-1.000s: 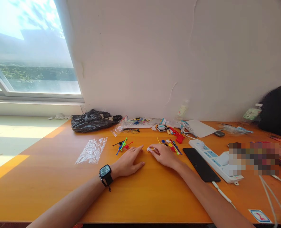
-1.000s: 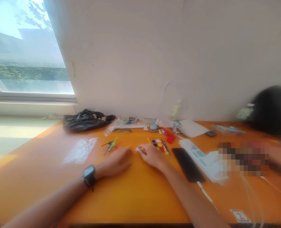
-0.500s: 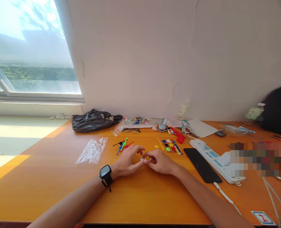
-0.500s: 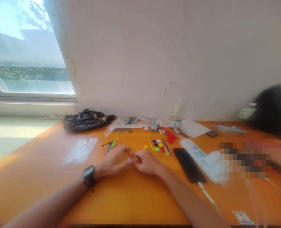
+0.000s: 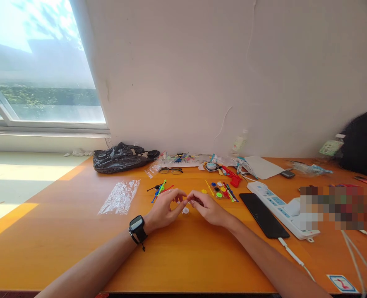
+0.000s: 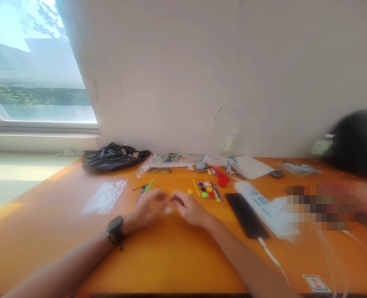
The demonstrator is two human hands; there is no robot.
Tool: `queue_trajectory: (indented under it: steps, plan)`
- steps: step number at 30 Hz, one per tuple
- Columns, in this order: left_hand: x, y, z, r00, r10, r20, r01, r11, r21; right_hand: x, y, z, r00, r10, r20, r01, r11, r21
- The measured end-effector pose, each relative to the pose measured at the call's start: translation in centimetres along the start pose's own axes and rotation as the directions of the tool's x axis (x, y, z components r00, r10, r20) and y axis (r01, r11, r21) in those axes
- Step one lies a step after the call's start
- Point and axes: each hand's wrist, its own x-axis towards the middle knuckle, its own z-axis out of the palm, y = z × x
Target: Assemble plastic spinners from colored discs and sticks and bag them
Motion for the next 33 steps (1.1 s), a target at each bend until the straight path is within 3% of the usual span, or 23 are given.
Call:
queue_trajectory:
  steps: [5,11,18,24,33]
  plan:
    - [0.1,-0.6,0.4,0.995,-0.068,0.068,0.071,0.997,-0.035,0.4,1.5,0.9,0.999,0.044,-0.013,-0.041,0.981,0.190]
    - [0.2,-0.5,0.1,0.982,-0.139,0.128,0.138,0.990,0.016,0.7,2.4,0.8,0.988,0.147,-0.048,-0.137,0.977,0.166]
    - [0.1,-0.3,0.1,0.966,-0.167,0.197,0.150,0.984,0.101,0.7,2.5,0.8,0.982,0.184,-0.033,-0.176,0.969,0.174]
    - [0.1,-0.5,0.1,0.964,-0.124,0.235,0.081,0.979,0.185,0.8,2.5,0.9,0.979,0.204,-0.009,-0.200,0.967,0.155]
    - [-0.1,-1.1,0.5,0.968,0.111,0.226,-0.162,0.962,0.222,0.9,3.1,0.8,0.978,0.208,0.006,-0.208,0.970,0.124]
